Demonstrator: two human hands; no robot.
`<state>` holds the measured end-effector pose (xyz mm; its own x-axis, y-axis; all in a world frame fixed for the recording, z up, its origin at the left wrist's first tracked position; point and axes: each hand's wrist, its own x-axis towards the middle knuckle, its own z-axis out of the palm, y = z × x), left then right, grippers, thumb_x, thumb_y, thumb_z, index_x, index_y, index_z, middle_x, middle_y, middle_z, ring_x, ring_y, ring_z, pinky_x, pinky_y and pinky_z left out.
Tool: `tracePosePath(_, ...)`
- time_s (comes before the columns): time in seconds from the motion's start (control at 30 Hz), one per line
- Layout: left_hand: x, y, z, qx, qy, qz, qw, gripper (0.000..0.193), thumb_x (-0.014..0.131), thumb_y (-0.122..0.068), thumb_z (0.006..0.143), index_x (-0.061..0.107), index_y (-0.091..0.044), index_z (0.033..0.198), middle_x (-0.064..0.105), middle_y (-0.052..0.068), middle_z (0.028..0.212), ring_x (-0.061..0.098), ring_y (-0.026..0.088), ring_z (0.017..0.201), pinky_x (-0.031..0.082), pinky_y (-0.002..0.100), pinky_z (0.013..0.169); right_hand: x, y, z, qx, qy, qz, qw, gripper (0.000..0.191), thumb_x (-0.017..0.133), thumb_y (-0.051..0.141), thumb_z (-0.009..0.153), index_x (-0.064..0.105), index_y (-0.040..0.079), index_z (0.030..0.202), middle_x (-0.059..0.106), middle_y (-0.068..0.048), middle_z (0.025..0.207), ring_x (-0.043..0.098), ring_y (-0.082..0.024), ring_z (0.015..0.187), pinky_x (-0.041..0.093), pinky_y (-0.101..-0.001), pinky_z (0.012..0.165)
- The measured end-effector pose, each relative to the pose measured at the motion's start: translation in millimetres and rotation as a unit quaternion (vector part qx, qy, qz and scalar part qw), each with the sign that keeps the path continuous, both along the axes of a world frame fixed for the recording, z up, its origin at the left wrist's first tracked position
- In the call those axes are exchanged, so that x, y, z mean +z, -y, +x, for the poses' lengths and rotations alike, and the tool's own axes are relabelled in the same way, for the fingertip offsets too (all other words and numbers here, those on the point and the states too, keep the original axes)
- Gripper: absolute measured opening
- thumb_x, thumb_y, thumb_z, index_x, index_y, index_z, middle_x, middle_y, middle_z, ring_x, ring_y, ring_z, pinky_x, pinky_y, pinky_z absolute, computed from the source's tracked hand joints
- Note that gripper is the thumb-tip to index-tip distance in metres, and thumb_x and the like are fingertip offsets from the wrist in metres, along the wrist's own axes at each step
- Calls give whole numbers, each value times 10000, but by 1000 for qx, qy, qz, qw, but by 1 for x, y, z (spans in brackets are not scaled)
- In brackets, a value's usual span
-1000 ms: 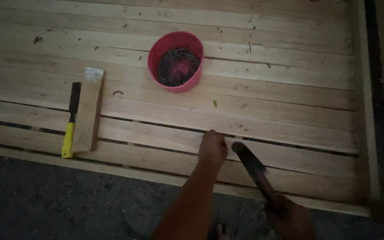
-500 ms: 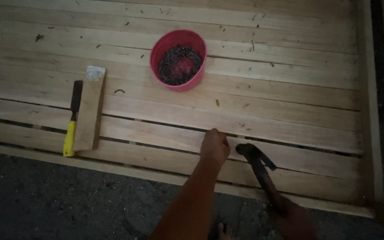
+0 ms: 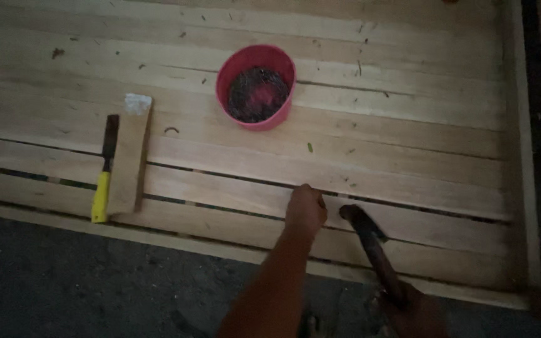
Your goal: The person picks nails one at a time from a pink bucket and hammers them into the slatted wooden surface of a large wooden box, holding the hammer in one hand while positioning each nail with the other. The bucket is occasionally repositioned on the slats as the work moves along the surface.
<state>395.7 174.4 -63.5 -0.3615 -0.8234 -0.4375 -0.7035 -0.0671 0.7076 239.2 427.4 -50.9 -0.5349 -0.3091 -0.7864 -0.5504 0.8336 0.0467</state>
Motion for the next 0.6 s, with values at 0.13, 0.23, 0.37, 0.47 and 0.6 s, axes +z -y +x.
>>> tracePosePath(0.13, 0, 0, -1, -23, -1, -73, 997, 76, 801, -45, 843, 753, 15, 840, 643, 205, 1080, 663, 369, 1008, 564, 430, 895, -5, -5, -8, -38, 31, -90, 995, 614, 630, 485, 970, 530, 191, 1499, 780, -130, 1106, 747, -300, 994, 589, -474, 952)
tracePosePath(0.23, -3, 0, -2, -20, 14, -37, 999, 83, 813, -55, 805, 758, 4, 823, 652, 189, 1085, 679, 350, 1012, 575, 422, 896, -9, -18, -14, -40, 60, -153, 986, 731, 619, 467, 977, 404, 188, 1618, 766, -186, 1055, 757, -335, 911, 640, -490, 863)
tracePosePath(0.37, -7, -1, -2, -37, 2, -73, 997, 96, 820, -55, 782, 759, -3, 834, 647, 197, 1082, 669, 350, 1015, 574, 424, 891, -8, -22, -10, -90, 70, -185, 976, 603, 708, 419, 903, 618, 83, 1396, 789, -179, 1017, 792, -287, 885, 603, -474, 907)
tracePosePath(0.47, -9, -1, -1, -38, -4, -106, 994, 48, 780, -22, 807, 754, 7, 836, 656, 208, 1054, 668, 364, 996, 576, 436, 884, 1, -13, 4, -12, 16, -130, 991, 518, 682, 430, 921, 711, 92, 1311, 793, -148, 946, 774, -247, 829, 643, -417, 880)
tracePosePath(0.6, -5, -2, -1, -31, -8, -85, 996, 59, 762, -25, 812, 732, 20, 836, 648, 197, 1048, 668, 353, 955, 568, 433, 877, 19, -1, 15, -179, 16, -168, 969, 536, 724, 355, 913, 668, 89, 1374, 769, -182, 952, 758, -307, 828, 655, -469, 825)
